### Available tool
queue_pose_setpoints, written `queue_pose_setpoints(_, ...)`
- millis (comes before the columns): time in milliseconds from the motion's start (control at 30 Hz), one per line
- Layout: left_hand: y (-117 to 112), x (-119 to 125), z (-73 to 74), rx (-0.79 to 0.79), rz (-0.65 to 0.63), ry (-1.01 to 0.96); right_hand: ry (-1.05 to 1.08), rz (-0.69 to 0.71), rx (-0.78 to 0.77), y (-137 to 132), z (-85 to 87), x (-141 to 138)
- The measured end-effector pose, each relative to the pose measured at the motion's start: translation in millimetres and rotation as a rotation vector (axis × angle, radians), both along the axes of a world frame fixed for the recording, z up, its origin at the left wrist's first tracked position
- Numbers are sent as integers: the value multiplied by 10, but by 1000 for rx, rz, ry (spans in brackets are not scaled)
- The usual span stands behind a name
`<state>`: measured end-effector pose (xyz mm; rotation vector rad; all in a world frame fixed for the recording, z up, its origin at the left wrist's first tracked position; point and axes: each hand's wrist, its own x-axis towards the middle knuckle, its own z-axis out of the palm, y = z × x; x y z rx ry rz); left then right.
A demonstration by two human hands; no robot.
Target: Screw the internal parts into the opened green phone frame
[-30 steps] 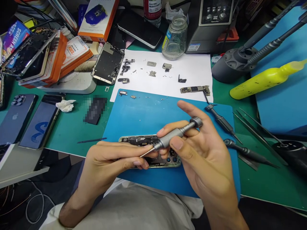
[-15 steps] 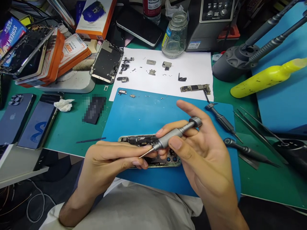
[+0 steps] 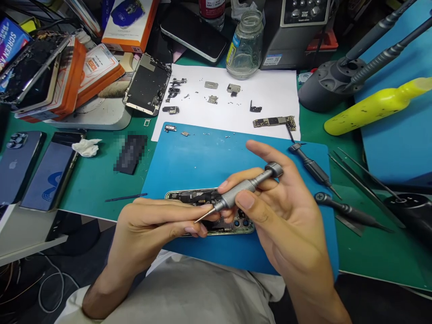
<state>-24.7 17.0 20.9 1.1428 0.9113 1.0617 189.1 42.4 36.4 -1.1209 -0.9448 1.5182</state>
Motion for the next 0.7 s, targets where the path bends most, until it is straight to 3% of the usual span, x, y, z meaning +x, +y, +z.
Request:
queue_pose_setpoints(400,0,14,-14,97,2,27,62,45,-35,5,-33,55)
queue_pose_setpoints(567,7,37,-8,154,15,92,70,-42,-62,-19,-37,104)
queue_pose_setpoints(700,7,17,10,163,-28,30,80,-4,-102,-41,-52,71)
